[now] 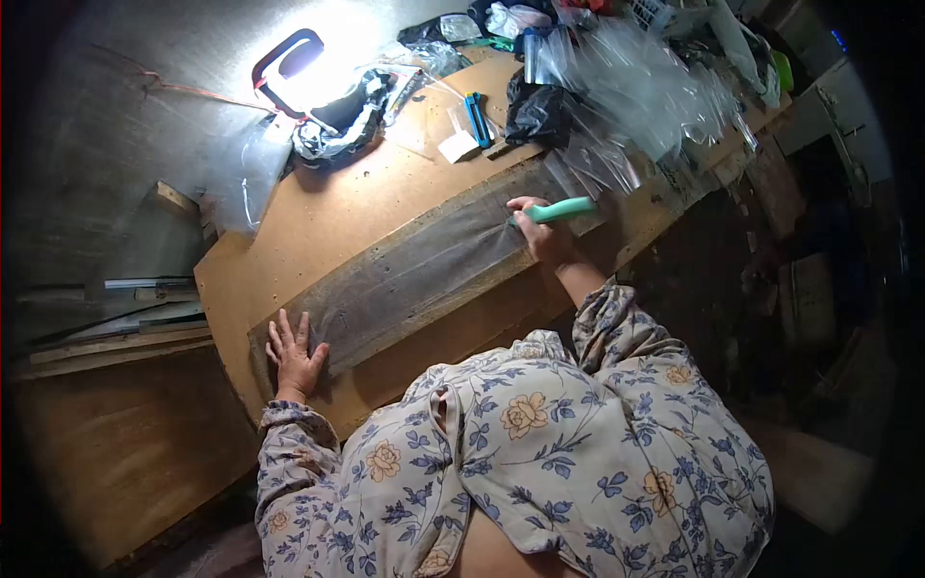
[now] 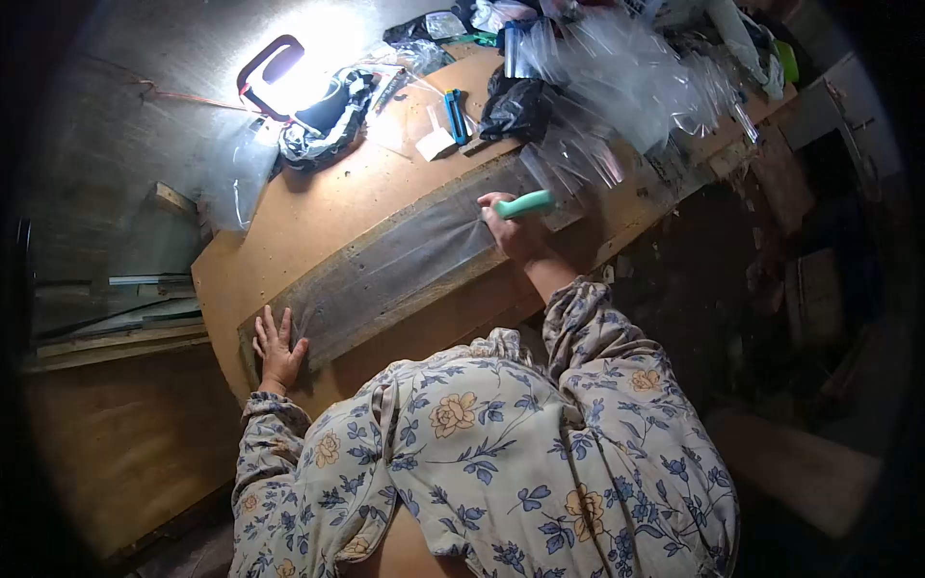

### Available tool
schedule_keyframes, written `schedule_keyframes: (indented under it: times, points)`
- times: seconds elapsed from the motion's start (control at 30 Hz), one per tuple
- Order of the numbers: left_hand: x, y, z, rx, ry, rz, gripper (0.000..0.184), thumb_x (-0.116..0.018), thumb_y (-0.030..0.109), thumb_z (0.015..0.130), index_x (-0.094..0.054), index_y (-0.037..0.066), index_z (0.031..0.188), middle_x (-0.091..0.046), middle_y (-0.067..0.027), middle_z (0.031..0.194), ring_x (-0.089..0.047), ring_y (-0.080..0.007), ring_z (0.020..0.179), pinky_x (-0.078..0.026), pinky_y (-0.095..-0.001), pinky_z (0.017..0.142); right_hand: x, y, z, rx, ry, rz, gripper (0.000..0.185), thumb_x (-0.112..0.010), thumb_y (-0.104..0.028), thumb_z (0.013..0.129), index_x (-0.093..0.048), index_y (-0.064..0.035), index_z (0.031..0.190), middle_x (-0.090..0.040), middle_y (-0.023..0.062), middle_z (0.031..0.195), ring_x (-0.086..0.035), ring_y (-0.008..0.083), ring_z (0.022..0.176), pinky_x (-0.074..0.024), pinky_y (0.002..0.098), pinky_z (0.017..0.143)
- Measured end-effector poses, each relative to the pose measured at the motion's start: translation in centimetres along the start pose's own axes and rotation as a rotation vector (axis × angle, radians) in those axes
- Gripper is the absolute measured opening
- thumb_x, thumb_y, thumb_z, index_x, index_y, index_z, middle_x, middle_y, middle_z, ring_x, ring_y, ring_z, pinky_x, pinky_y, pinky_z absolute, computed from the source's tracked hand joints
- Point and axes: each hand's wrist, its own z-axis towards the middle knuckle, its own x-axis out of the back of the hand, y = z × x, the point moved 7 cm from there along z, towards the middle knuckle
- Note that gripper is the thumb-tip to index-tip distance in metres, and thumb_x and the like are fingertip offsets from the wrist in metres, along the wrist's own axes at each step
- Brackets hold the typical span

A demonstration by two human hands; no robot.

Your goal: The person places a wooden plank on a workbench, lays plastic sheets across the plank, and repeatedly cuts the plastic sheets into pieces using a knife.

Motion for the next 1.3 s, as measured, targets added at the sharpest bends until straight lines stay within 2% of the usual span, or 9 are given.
schedule_keyframes:
  times: [0.27,0.33,0.37,0.43,0.5,0.6,0.73,0.9,1.3]
  points:
    - [0.8,-8.6,-2.8,0.056,0.524,-0.383,0.031,-0.041,0.021,0.087,-0.053,0.006,0.113,-0.045,-0.0139,0.123,-0.043,-0.0292,0.112,-0.029,-0.0356,0.096,0.8,0.9,2.9,-0.014,0.013,0.060,0.010,-0.049,-0.012,0.082,-0.052,-0.0022,0.081,-0.060,0.0084,0.086,-0.054,0.0152,0.073,-0.0432,0.0282,0.068]
    - [1.1,-16.3,-6.4,0.438,0.608,-0.766,0.031,-0.038,0.018,0.089,-0.052,0.004,0.112,-0.043,-0.0152,0.124,-0.042,-0.0305,0.112,-0.032,-0.0350,0.094,-1.6,-0.2,2.2,0.040,-0.052,0.030,0.009,-0.049,-0.011,0.082,-0.051,-0.0020,0.081,-0.060,0.0082,0.086,-0.054,0.0148,0.073,-0.0429,0.0281,0.069]
    - [2.7,-19.2,-8.7,0.429,0.526,-0.247,0.031,-0.035,0.017,0.090,-0.052,0.004,0.112,-0.043,-0.0169,0.124,-0.043,-0.0314,0.111,-0.032,-0.0341,0.095,-3.4,-1.0,1.6,0.097,-0.094,-0.002,0.009,-0.048,-0.010,0.082,-0.051,-0.0017,0.081,-0.060,0.0079,0.086,-0.054,0.0144,0.073,-0.0427,0.0280,0.070]
    - [3.8,-23.4,-12.5,0.614,0.365,-0.143,0.040,-0.036,0.026,0.089,-0.040,0.006,0.124,-0.035,-0.0142,0.131,-0.035,-0.0317,0.118,-0.027,-0.0417,0.098,-7.0,-3.0,0.5,-0.018,-0.168,0.095,0.007,-0.049,-0.009,0.082,-0.050,-0.0020,0.081,-0.059,0.0087,0.088,-0.054,0.0146,0.075,-0.0426,0.0276,0.070]
    - [7.3,-22.7,-15.1,1.295,0.227,0.082,0.057,-0.039,0.038,0.085,-0.024,0.009,0.132,-0.023,-0.0116,0.138,-0.023,-0.0326,0.125,-0.019,-0.0532,0.098,-9.9,-4.5,-0.3,-0.018,-0.120,0.193,0.004,-0.050,-0.007,0.082,-0.050,-0.0023,0.081,-0.058,0.0107,0.092,-0.054,0.0155,0.074,-0.0434,0.0266,0.070]
    - [6.2,-21.4,-11.2,1.104,0.451,0.094,0.064,-0.047,0.037,0.079,-0.023,0.010,0.132,-0.020,-0.0160,0.137,-0.015,-0.0349,0.127,-0.014,-0.0573,0.097,-12.2,-6.1,0.3,0.071,-0.142,0.211,0.005,-0.052,-0.004,0.081,-0.048,-0.0023,0.083,-0.057,0.0132,0.097,-0.054,0.0161,0.078,-0.0440,0.0258,0.071]
    - [4.9,-5.1,-3.1,0.130,0.674,-0.224,0.052,-0.052,0.023,0.073,-0.041,0.014,0.123,-0.035,-0.0171,0.128,-0.030,-0.0338,0.119,-0.020,-0.0521,0.097,-14.0,-5.8,2.3,0.141,-0.251,0.155,0.008,-0.053,-0.004,0.081,-0.047,-0.0022,0.085,-0.056,0.0157,0.102,-0.054,0.0174,0.085,-0.0440,0.0272,0.074]
    - [-0.8,-1.5,-0.4,0.280,0.155,-0.074,0.049,-0.042,0.035,0.084,-0.030,0.026,0.130,-0.016,-0.0050,0.140,-0.015,-0.0309,0.127,-0.009,-0.0563,0.098,-14.9,-2.7,1.6,0.083,-0.291,0.142,0.008,-0.053,-0.009,0.082,-0.047,-0.0033,0.083,-0.055,0.0150,0.106,-0.053,0.0211,0.094,-0.0407,0.0295,0.082]
    - [-0.5,-2.1,-0.2,0.220,0.145,-0.046,0.049,-0.042,0.035,0.084,-0.027,0.029,0.131,-0.014,-0.0050,0.141,-0.014,-0.0305,0.128,-0.010,-0.0542,0.099,-13.3,-3.7,0.6,0.058,-0.233,0.096,0.009,-0.051,-0.012,0.083,-0.049,-0.0035,0.086,-0.057,0.0147,0.106,-0.053,0.0218,0.097,-0.0389,0.0308,0.084]
